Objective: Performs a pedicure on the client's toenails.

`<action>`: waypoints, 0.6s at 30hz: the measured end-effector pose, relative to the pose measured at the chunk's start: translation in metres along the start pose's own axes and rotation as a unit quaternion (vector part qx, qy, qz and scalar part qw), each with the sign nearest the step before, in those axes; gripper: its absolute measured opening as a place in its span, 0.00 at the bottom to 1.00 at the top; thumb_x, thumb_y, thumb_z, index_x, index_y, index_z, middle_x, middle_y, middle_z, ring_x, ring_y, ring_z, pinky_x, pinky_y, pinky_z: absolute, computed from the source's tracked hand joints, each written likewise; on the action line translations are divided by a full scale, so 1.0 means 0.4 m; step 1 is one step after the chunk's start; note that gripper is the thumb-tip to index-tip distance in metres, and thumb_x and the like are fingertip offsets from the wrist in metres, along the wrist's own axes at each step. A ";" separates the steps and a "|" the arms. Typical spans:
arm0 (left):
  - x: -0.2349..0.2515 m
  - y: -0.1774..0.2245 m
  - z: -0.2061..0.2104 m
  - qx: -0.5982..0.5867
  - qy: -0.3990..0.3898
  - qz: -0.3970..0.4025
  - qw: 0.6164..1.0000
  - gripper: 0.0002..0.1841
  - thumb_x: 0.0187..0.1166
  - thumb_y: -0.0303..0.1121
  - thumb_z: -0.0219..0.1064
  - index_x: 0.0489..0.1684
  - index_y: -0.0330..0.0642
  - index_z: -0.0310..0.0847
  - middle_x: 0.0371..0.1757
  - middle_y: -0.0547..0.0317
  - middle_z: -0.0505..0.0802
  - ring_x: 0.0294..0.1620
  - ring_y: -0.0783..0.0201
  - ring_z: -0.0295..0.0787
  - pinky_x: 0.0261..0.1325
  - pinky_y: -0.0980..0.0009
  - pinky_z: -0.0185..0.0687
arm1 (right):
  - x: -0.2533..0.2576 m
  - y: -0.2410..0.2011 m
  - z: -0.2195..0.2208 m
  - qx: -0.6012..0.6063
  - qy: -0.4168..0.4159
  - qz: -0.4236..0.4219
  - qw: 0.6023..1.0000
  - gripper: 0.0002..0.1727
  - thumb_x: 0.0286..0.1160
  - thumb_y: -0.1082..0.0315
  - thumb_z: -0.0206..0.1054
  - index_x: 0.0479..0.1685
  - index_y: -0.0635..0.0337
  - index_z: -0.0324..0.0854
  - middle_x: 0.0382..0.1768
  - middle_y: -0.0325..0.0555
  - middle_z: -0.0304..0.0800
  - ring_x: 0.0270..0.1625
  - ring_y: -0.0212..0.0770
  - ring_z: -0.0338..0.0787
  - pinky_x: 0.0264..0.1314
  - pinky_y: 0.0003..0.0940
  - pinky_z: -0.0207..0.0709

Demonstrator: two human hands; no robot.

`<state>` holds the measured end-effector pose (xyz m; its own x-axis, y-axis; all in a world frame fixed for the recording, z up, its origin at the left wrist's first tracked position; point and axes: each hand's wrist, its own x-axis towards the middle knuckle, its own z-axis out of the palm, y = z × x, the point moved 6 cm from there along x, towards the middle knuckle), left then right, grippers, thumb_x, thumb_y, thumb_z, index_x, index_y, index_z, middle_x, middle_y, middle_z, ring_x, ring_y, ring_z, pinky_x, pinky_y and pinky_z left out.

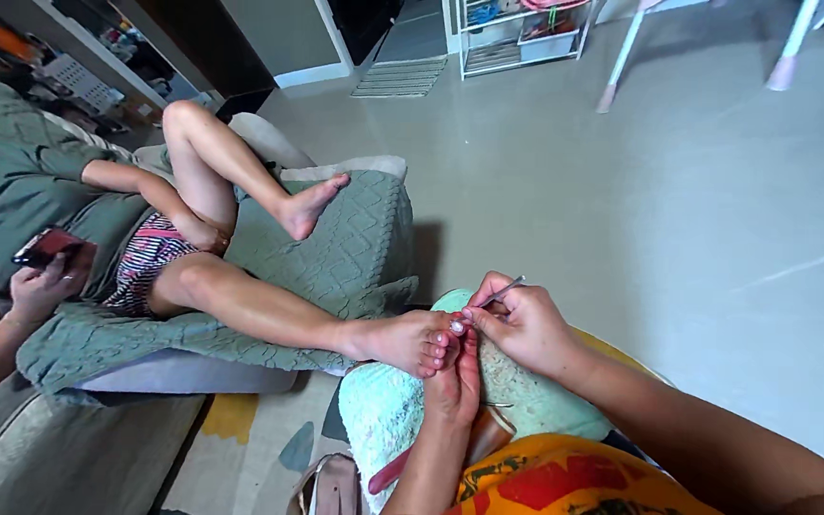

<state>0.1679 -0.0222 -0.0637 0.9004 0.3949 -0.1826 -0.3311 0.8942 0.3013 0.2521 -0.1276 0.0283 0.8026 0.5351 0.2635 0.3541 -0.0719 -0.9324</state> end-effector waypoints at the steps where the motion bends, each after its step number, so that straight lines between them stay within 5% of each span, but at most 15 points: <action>1: -0.001 0.000 0.000 0.003 0.002 0.002 1.000 0.05 0.73 0.14 0.67 0.37 0.31 0.86 0.41 0.44 0.94 0.47 0.55 0.95 0.59 0.66 0.90 | 0.000 -0.001 0.001 -0.013 -0.001 -0.001 1.000 0.06 0.76 0.66 0.69 0.40 0.58 0.82 0.32 0.36 0.92 0.32 0.21 0.88 0.39 0.16 0.83; 18: -0.003 0.001 -0.002 0.031 0.032 0.023 0.999 0.09 0.76 0.13 0.60 0.36 0.32 0.85 0.40 0.46 0.94 0.46 0.57 0.95 0.60 0.66 0.89 | -0.022 0.000 0.017 -0.046 0.022 -0.122 0.991 0.06 0.79 0.69 0.66 0.37 0.60 0.85 0.39 0.39 0.95 0.41 0.23 0.91 0.47 0.17 0.84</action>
<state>0.1665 -0.0222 -0.0641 0.8643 0.4497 -0.2254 -0.3521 0.8609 0.3672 0.2416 -0.1267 0.0244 0.7075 0.5086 0.4907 0.5803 -0.0218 -0.8141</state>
